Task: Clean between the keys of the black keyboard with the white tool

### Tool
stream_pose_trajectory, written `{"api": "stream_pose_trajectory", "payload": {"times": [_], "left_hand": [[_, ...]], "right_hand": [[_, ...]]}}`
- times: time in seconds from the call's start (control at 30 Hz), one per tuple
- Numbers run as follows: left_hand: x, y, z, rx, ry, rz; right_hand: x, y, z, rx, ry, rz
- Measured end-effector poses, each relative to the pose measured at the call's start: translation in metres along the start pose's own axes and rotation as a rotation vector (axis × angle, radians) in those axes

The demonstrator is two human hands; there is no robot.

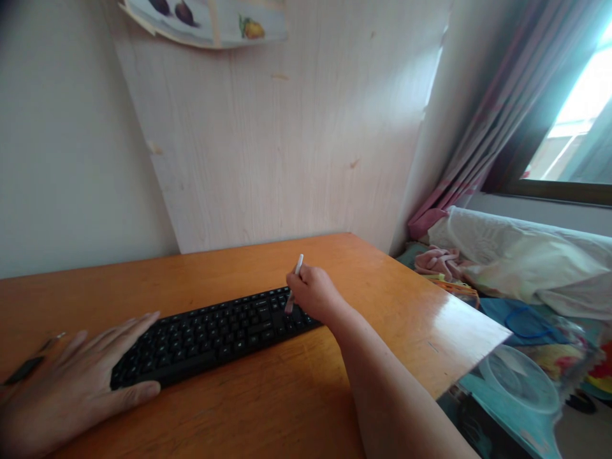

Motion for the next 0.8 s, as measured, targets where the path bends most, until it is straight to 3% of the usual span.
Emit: {"api": "stream_pose_trajectory", "payload": {"times": [0.13, 0.27, 0.4, 0.63, 0.8], "left_hand": [[-0.001, -0.004, -0.008, -0.029, -0.028, 0.030], [-0.003, -0.008, -0.013, -0.051, -0.018, 0.024], [-0.005, -0.009, -0.013, -0.071, 0.015, -0.017], [-0.007, -0.011, -0.017, -0.046, -0.002, 0.030], [-0.005, -0.014, -0.021, -0.036, 0.005, 0.011]], "right_hand": [[0.001, 0.004, 0.010, 0.010, -0.106, -0.062], [0.001, 0.015, 0.013, 0.006, -0.184, -0.042], [0.001, 0.019, 0.009, 0.006, -0.177, -0.016], [-0.004, 0.009, 0.017, -0.015, -0.163, 0.036], [-0.009, 0.012, 0.018, -0.010, -0.146, 0.134]]}}
Point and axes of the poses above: each hand's wrist, its own x-axis towards the middle knuckle, its own y-axis out of the palm, z = x × y, the point moved 9 cm from there along x, towards the middle knuckle, and after that the axes turned 11 degrees about -x, right-handed, at the moved point
